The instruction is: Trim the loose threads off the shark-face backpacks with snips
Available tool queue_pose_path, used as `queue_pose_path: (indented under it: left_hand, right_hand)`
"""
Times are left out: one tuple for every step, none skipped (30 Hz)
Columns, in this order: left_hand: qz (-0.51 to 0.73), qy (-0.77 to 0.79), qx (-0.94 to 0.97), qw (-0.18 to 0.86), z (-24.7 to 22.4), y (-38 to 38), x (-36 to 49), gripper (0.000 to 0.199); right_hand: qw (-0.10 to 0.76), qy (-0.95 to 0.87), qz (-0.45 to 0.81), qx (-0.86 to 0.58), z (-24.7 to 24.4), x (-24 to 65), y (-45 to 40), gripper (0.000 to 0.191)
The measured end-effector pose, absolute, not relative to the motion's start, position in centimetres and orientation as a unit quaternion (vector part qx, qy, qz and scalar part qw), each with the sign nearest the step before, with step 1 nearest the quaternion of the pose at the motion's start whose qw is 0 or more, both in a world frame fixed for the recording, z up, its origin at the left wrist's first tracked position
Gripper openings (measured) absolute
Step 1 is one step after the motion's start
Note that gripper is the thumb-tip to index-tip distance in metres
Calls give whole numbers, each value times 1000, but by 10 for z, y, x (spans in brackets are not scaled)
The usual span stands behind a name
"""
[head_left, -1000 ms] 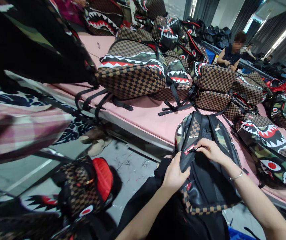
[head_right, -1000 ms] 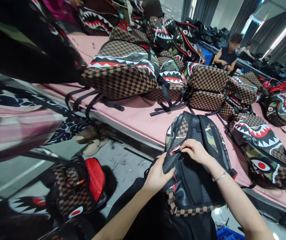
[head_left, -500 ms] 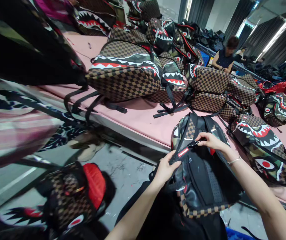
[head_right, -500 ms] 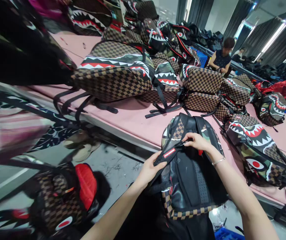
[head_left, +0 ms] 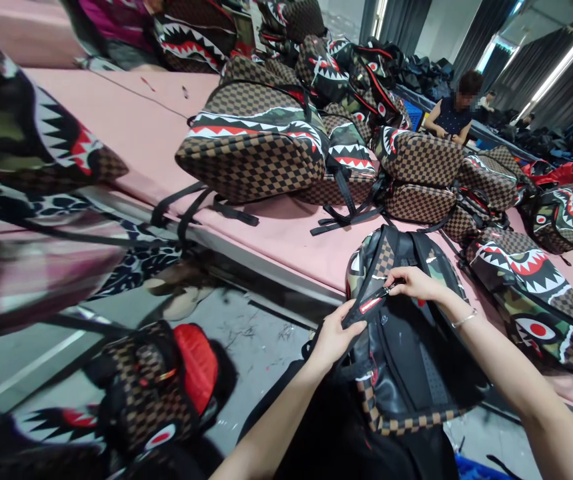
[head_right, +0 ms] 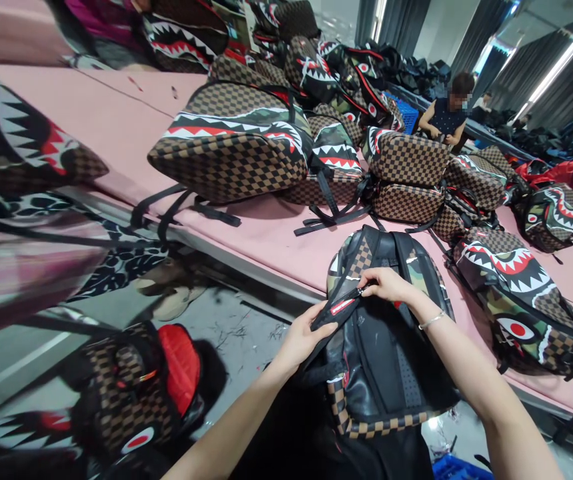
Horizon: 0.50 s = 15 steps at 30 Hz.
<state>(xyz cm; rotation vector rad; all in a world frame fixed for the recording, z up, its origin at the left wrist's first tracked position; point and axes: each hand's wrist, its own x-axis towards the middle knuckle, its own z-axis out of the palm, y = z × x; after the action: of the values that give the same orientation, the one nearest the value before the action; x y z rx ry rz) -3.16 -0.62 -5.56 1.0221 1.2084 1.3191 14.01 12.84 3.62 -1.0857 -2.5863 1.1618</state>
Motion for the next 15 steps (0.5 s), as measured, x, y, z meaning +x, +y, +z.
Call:
queue_pose_path:
  left_hand:
    - [548,505,430,510,-56,-6,-31,46]
    - [547,507,433,506,-57,-6,-31,46]
    - [547,509,435,503,-57,-6,-31,46]
    - [547,508,436,502,-57,-6,-31,47]
    - [547,507,438,502,-57,-5,-30,47]
    - [547,507,440,500,-57,-5,-30,47]
    - [547,508,443,497,-57,-5,-30,47]
    - [546,510,445,493,-57,-5,-30,47]
    - [547,513,447,488,-57,-5,-30,47]
    - [547,516,447,484,-57,-5,-30,47]
    - [549,518,447,481,-57,-5,-29,47]
    - [550,519,447,478,-57,-5,-29,47]
    - [551,520,446,476,-58,-6,-28,47]
    - [553,522,444,474,-58,-6,-28,47]
    - [555,523,442,472,-59,-6,-27,46]
  right_hand:
    - [54,-855,373,-356,37,138,126,11]
    - [56,-860,366,-352,37,136,124,12]
    - [60,-863,360,-349,38,134,122,12]
    - [63,-866,355,-346,38,132,120,12]
    - [66,-869,351,-343,38,131,118,12]
    - [68,-872,346,-340,37,129,116,12]
    - [69,-875,340,-338,37,128,114,12]
    - [69,-878,334,-335,37,126,112,12]
    - [68,-882,326,-333,37,125,110,12]
    - [67,-885,318,-333,37,124,108,13]
    - [67,-887,311,-334,37,122,106,14]
    - [66,-889,302,-337,36,121,105,14]
    - [66,-892,292,-340,36,119,103,14]
    - [68,-893,284,-342,35,118,101,14]
    - [73,-892,284,-343,34,117,98,13]
